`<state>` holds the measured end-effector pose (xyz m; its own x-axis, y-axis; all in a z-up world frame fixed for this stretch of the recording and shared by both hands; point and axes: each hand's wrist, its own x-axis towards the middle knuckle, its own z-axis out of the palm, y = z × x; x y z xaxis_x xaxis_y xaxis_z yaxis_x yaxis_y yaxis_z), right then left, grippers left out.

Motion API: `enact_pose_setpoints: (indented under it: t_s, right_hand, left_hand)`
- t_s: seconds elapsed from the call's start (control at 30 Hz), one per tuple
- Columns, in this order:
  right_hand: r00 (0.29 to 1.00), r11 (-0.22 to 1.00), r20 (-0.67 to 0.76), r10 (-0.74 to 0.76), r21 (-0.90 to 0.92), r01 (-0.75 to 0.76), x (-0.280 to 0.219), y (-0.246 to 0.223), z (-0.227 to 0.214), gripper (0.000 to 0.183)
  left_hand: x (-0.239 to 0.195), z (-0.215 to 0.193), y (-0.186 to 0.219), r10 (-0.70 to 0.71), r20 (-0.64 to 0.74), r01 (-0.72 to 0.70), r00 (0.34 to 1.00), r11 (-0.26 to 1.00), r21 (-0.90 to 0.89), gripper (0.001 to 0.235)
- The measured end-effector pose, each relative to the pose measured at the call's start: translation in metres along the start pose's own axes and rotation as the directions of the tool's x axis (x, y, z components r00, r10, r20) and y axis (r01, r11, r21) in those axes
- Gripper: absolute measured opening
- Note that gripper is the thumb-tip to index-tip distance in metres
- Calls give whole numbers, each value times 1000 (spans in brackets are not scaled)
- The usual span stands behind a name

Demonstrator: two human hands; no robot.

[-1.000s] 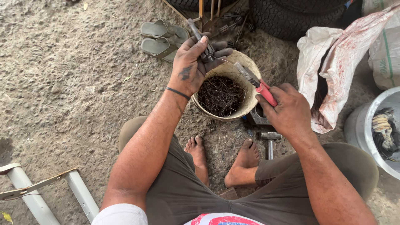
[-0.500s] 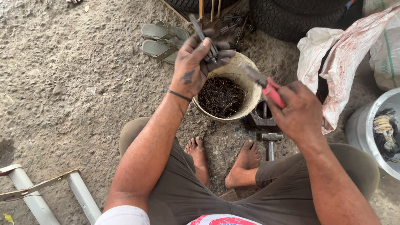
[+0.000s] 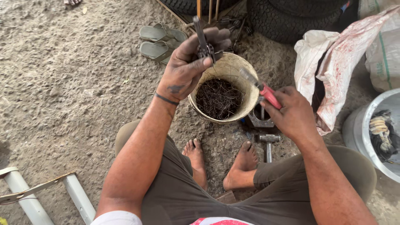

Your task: The person sits on the ground and uses pliers to strip insulation from metal wires. The person repeatedly picks up wire pieces, strips them, and places the resulting wire fragments into a bucket.

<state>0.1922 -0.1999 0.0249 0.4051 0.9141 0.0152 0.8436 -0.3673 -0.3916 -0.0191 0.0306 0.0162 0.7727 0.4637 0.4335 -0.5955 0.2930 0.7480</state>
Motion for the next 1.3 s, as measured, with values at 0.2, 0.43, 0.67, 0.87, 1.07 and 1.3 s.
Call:
enact_pose_setpoints:
  t_s: [0.2,0.43,0.67,0.87,1.07,1.3]
  right_hand:
    - [980,963,-172,-103,227,141,-4,-15,-10,36]
    - [963,968,-210,-169,150,203,-3,-23,-17,36]
    - [951,967,-190,-246,15,253,0,-12,-16,34]
    - [934,946,-190,-304,-171,274,-3,-6,-17,30]
    - [953,949,-112,-281,-182,259,-5,-5,-16,29]
    - [995,980,36,-95,179,87,1,-11,-21,32]
  left_hand:
    - [-1,6,-1,-131,73,131,989,991,5,52]
    - [0,10,-2,-147,82,121,986,959,256,45]
    - [1,18,-3,-194,104,144,975,919,367,47]
    - [4,21,-10,-154,108,66,982,821,567,50]
    - [-3,20,-15,-189,53,111,980,756,645,52]
    - [-2,18,-15,-180,43,110,983,755,647,50]
